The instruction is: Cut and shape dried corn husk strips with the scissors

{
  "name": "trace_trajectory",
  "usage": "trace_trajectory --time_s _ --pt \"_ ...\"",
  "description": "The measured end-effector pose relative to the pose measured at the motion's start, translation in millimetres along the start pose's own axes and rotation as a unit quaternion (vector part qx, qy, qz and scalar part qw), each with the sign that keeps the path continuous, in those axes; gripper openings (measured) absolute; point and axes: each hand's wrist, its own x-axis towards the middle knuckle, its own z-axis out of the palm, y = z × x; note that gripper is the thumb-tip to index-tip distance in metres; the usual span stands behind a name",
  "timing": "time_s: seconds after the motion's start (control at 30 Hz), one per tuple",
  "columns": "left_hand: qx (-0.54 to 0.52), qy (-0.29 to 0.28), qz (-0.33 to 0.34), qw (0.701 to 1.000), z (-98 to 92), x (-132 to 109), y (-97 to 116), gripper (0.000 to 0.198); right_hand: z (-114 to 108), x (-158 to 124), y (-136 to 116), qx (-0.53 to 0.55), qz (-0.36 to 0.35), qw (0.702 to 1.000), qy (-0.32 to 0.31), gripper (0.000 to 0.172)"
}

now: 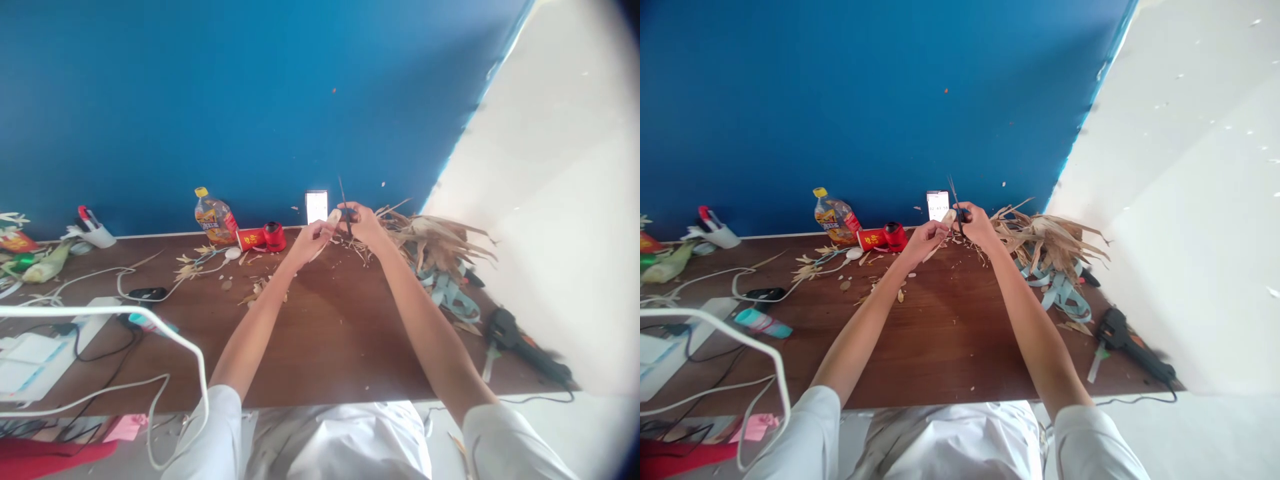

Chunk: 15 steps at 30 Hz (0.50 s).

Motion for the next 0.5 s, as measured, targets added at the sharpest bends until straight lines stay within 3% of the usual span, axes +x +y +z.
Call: trace_trajectory --time_s 0.23,0.5 --pt "0.0 0.149 -0.007 0.989 -13.3 3.3 -4.2 0.029 -20.9 -4.6 -1.7 -0.103 0.007 0.991 -0.089 0.051" --pt "0.005 0.153 0.004 0.988 -18.1 4.1 0.2 0.046 -22.3 -8.8 -13.2 -0.244 0.031 0.958 -0.144 0.049"
